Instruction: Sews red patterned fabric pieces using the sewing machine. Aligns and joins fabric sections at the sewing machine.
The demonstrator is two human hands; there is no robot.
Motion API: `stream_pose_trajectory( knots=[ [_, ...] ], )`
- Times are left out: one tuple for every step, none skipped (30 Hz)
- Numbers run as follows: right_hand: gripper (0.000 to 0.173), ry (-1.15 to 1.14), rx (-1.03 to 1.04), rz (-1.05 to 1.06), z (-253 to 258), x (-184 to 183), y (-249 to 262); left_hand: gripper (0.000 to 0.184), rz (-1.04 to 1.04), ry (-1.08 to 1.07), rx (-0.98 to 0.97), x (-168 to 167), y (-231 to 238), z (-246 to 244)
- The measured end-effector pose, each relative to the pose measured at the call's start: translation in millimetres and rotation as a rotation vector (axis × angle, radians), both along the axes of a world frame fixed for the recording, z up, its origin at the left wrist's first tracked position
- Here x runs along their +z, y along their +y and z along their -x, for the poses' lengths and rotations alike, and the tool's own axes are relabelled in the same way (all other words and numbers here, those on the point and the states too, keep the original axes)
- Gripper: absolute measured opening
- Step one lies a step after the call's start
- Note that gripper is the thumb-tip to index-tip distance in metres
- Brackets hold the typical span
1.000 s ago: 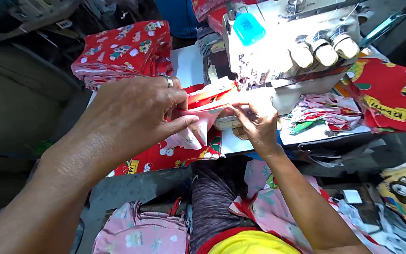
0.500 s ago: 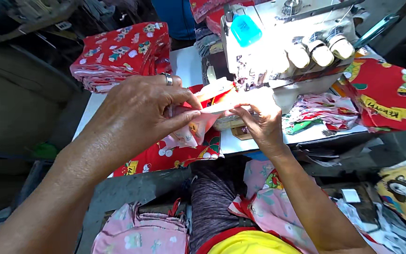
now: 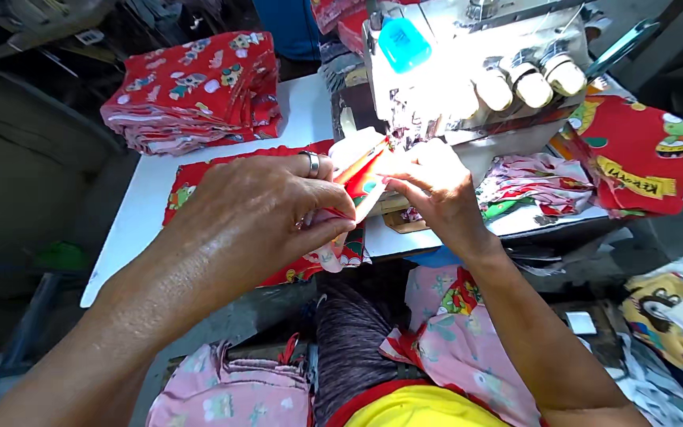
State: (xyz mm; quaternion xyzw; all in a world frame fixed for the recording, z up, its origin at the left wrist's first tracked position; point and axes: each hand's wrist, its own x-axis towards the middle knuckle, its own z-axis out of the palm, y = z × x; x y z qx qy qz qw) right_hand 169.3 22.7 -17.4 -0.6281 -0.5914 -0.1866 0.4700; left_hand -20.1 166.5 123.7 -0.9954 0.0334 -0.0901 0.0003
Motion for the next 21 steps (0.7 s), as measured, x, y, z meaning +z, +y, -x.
stream_pose_trajectory(
  knots=[
    [0.015, -0.009, 0.007, -0.002, 0, 0, 0, 0.024, 0.000, 0.002, 0.003, 0, 0, 1],
    [0.014, -0.007, 0.010, -0.001, -1, 1, -1, 0.025, -0.001, 0.002, 0.004, -1, 0, 1],
    [0.013, 0.001, 0.009, 0.002, 0, 2, -1, 0.025, -0.002, -0.002, 0.002, -1, 1, 1],
    [0.013, 0.016, 0.013, 0.009, 0, 3, -3, 0.025, -0.002, -0.005, -0.002, -2, 2, 1],
    [0.013, 0.026, 0.015, 0.017, 0, 3, -5, 0.025, -0.002, -0.010, -0.003, -2, 3, 0],
    [0.013, 0.024, 0.010, 0.025, 0, 4, -6, 0.024, 0.000, -0.018, 0.000, -1, 2, -1],
    [0.013, 0.012, 0.000, 0.028, 0, 4, -8, 0.024, 0.008, -0.026, 0.013, 0, -1, -3],
    [0.014, -0.002, -0.009, 0.033, -1, 3, -10, 0.025, 0.018, -0.040, 0.038, 1, -9, -4],
    [0.016, -0.017, -0.016, 0.042, -2, 3, -12, 0.024, 0.024, -0.057, 0.067, -1, -20, -5],
    [0.017, -0.037, -0.026, 0.050, -3, 2, -16, 0.023, 0.031, -0.075, 0.084, -6, -34, -6],
    [0.017, -0.052, -0.028, 0.055, -3, 0, -19, 0.021, 0.039, -0.097, 0.085, -14, -46, -6],
    [0.017, -0.064, -0.027, 0.060, -4, -1, -22, 0.021, 0.050, -0.114, 0.085, -25, -58, -8],
    [0.017, -0.075, -0.025, 0.066, -5, -4, -25, 0.021, 0.054, -0.128, 0.081, -37, -67, -9],
    [0.018, -0.087, -0.029, 0.069, -6, -7, -28, 0.022, 0.057, -0.143, 0.079, -49, -74, -10],
    [0.018, -0.097, -0.035, 0.068, -6, -9, -30, 0.023, 0.057, -0.159, 0.086, -58, -80, -12],
    [0.018, -0.110, -0.042, 0.066, -7, -10, -33, 0.024, 0.053, -0.166, 0.102, -65, -85, -12],
    [0.018, -0.125, -0.047, 0.064, -8, -10, -34, 0.024, 0.052, -0.177, 0.122, -70, -90, -12],
    [0.019, -0.138, -0.046, 0.060, -8, -10, -35, 0.024, 0.051, -0.188, 0.142, -74, -94, -11],
    [0.019, -0.149, -0.045, 0.058, -9, -10, -35, 0.024, 0.046, -0.196, 0.162, -76, -97, -10],
    [0.020, -0.155, -0.045, 0.054, -9, -10, -35, 0.024, 0.041, -0.205, 0.178, -77, -100, -10],
    [0.019, -0.160, -0.049, 0.051, -9, -10, -35, 0.024, 0.037, -0.214, 0.190, -77, -102, -10]
  ],
)
